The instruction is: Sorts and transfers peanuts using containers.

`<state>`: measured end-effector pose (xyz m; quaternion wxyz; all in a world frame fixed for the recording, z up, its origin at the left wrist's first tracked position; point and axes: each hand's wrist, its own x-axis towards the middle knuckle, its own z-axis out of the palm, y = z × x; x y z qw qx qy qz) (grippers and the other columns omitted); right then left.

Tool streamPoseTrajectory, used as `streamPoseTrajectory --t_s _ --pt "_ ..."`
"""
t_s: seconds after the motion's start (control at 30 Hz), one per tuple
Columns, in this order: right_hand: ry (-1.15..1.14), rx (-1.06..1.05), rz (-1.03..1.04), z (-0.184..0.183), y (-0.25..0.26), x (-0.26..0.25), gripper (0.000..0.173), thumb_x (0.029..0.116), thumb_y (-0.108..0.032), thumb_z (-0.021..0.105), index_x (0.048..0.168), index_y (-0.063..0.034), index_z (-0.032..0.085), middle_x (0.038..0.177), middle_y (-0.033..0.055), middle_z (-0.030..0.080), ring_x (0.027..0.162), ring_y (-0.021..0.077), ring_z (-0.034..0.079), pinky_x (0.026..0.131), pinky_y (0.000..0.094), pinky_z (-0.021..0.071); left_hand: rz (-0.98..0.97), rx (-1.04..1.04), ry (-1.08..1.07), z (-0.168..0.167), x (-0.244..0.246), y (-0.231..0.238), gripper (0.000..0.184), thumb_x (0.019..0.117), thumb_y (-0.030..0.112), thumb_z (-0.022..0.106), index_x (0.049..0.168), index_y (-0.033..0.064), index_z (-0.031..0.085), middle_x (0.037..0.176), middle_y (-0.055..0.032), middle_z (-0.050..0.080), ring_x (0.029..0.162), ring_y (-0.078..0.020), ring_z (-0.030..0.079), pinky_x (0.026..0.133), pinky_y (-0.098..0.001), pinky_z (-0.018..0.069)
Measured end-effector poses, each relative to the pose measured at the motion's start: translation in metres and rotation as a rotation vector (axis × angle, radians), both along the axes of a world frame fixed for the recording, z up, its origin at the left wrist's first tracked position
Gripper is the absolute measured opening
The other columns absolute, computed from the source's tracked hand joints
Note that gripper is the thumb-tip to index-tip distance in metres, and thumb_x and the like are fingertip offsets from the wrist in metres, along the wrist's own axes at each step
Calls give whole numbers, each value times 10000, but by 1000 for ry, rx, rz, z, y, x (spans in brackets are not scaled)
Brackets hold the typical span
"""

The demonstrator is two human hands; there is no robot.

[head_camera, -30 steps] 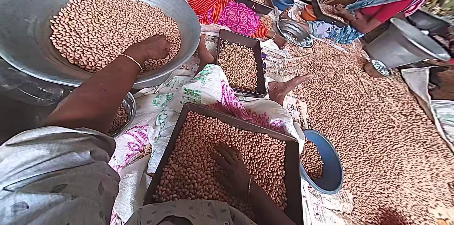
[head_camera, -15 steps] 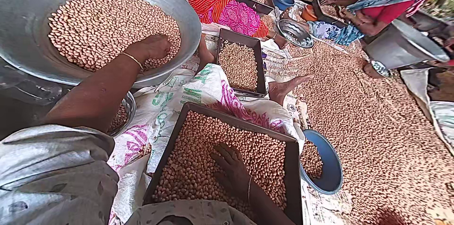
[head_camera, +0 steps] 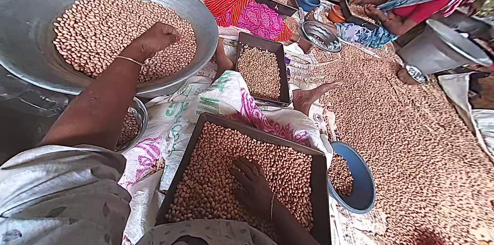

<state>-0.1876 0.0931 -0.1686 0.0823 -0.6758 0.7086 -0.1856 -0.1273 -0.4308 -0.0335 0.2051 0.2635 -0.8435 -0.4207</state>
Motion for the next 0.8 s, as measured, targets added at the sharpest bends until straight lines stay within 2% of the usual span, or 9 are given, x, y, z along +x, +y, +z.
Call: streamPoseTrajectory --t_s 0.07,0.17,0.27,0.4,0.43,0.5,0.57,0.67,0.8 --pt "0 -4 -1 0 0 0 470 1015 -430 487 1379 -177 641 1512 106 554 1461 326 445 1159 595 324 32 75 20 9 2 10 157 1045 93 543 941 4 619 801 -1 530 708 -37 478 706 -232 424" --pt "-2 0 2 1 0 -1 472 1019 -427 485 1388 -175 636 1519 103 549 1466 322 439 1167 585 319 41 123 -66 22 4 27 188 1072 75 481 1083 -69 601 951 -103 552 839 -136 491 825 -334 429" --pt "-27 10 2 0 1 -1 464 1006 -399 512 1390 -169 634 1522 105 544 1469 329 433 1174 598 307 -94 -34 -208 18 -2 29 233 1079 116 440 1012 -59 577 931 -160 554 845 -220 509 794 -448 425" --pt "-58 40 12 4 0 -3 461 997 -378 545 1399 -167 626 1530 109 534 1478 336 417 1183 599 298 -195 -261 -185 60 -39 75 261 1090 157 444 971 -36 573 858 -178 564 761 -274 556 714 -487 453" --pt "-73 60 12 6 0 -2 464 997 -372 550 1406 -166 622 1533 112 531 1480 342 413 1185 604 295 -147 -324 -83 69 -53 84 256 1089 166 445 1062 -61 561 928 -224 586 800 -313 598 753 -517 495" --pt "-127 147 4 14 -2 0 480 1005 -345 561 1446 -158 589 1563 123 495 1511 347 361 1214 606 242 -21 -374 74 90 -76 101 427 1069 195 437 1392 -84 428 1272 -321 555 1051 -388 634 948 -546 503" --pt "-161 227 3 22 -3 -2 502 1021 -336 560 1489 -158 547 1600 128 446 1542 336 299 1244 593 178 57 -359 177 99 -81 124 517 1059 220 433 1485 -62 358 1389 -313 503 1149 -371 603 1020 -506 459" --pt "-181 232 20 29 0 -3 479 1030 -314 577 1482 -157 559 1609 129 434 1551 322 285 1258 562 181 19 -281 122 62 -35 164 497 1067 228 476 1483 -35 407 1337 -289 571 1123 -402 632 972 -579 497" --pt "-254 74 -55 48 30 -10 333 1013 -196 601 1312 -91 705 1531 146 532 1505 338 380 1230 506 314 67 -101 -115 -46 79 216 556 1058 298 563 1487 -32 436 1372 -296 559 1245 -472 557 1030 -671 420"
